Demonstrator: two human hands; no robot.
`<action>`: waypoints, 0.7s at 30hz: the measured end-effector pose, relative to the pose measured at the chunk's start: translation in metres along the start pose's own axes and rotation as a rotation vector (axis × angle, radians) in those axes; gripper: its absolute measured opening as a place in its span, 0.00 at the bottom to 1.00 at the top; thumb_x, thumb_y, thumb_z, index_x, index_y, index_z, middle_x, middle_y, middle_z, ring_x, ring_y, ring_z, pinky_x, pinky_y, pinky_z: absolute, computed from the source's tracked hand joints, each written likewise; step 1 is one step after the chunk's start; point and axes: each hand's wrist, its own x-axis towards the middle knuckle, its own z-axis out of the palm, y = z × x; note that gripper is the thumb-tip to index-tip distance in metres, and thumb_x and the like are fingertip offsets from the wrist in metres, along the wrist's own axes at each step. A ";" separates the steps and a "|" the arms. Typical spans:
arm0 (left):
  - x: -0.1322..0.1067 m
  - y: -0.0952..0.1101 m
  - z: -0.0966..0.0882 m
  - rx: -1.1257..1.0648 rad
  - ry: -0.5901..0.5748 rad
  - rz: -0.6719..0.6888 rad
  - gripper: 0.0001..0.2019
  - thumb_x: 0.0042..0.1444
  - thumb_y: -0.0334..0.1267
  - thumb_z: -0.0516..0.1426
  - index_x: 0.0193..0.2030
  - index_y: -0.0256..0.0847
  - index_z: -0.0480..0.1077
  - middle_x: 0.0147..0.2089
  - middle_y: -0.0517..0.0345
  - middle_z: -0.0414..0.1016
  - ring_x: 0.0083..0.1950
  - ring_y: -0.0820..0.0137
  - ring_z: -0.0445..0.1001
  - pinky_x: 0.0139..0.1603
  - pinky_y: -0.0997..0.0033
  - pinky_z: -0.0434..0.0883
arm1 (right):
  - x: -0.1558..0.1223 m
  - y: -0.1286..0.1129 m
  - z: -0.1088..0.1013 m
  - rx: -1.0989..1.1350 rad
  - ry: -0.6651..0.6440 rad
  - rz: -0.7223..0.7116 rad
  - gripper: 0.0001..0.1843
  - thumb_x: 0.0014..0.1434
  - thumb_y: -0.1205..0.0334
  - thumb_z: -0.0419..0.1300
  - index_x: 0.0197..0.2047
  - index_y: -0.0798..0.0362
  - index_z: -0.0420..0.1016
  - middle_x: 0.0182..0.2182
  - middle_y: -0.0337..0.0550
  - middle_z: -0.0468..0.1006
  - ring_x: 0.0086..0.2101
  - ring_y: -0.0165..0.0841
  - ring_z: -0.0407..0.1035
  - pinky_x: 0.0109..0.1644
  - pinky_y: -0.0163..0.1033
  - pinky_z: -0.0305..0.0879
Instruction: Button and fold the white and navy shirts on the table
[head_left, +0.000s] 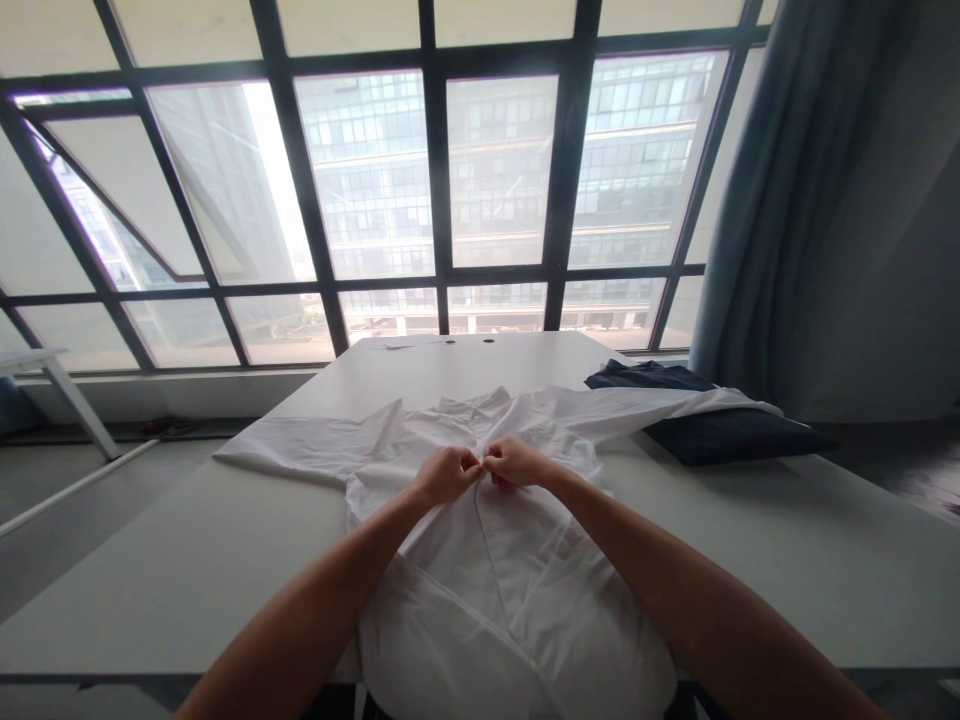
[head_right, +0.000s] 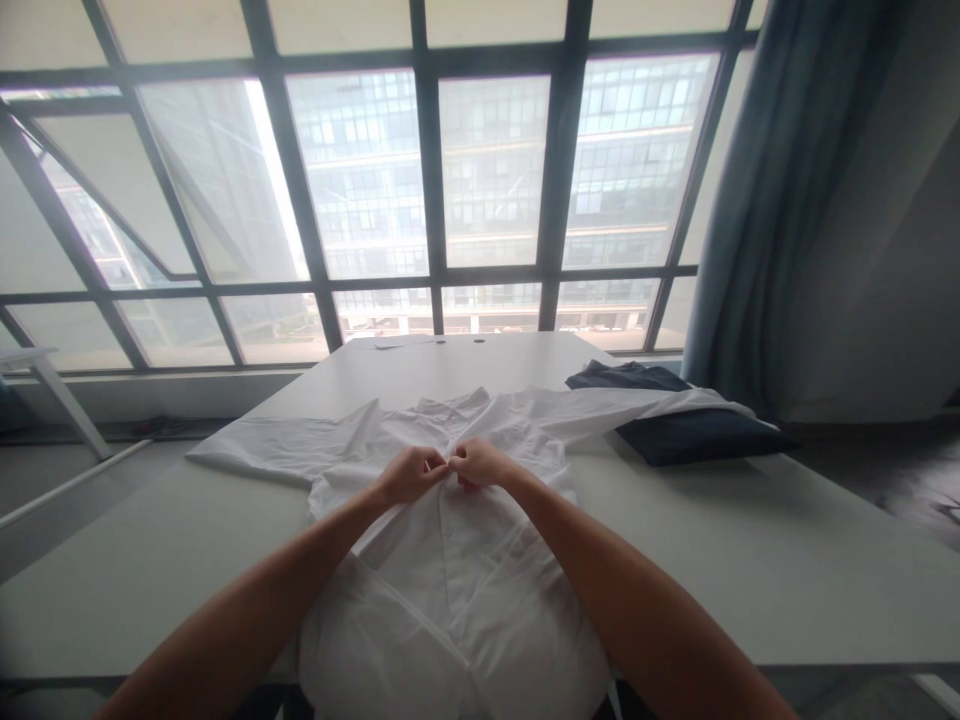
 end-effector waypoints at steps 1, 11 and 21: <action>0.001 0.000 0.000 -0.002 -0.015 0.000 0.14 0.57 0.42 0.55 0.34 0.36 0.81 0.26 0.56 0.77 0.28 0.69 0.71 0.28 0.75 0.60 | 0.000 0.000 0.000 0.004 0.000 -0.009 0.12 0.54 0.74 0.53 0.22 0.55 0.67 0.15 0.33 0.70 0.16 0.24 0.66 0.17 0.26 0.57; 0.003 -0.002 0.006 0.082 0.011 -0.043 0.12 0.57 0.35 0.53 0.36 0.38 0.79 0.32 0.54 0.79 0.32 0.68 0.73 0.33 0.74 0.62 | 0.008 0.006 0.007 -0.119 0.062 -0.058 0.10 0.57 0.68 0.56 0.23 0.54 0.67 0.14 0.32 0.67 0.17 0.23 0.64 0.20 0.26 0.55; 0.008 0.002 -0.004 -0.233 0.207 0.002 0.10 0.52 0.36 0.51 0.28 0.35 0.72 0.25 0.61 0.69 0.28 0.73 0.65 0.31 0.75 0.60 | 0.003 0.002 -0.002 -0.339 0.131 -0.050 0.09 0.51 0.67 0.57 0.21 0.55 0.71 0.14 0.35 0.68 0.19 0.26 0.63 0.23 0.29 0.55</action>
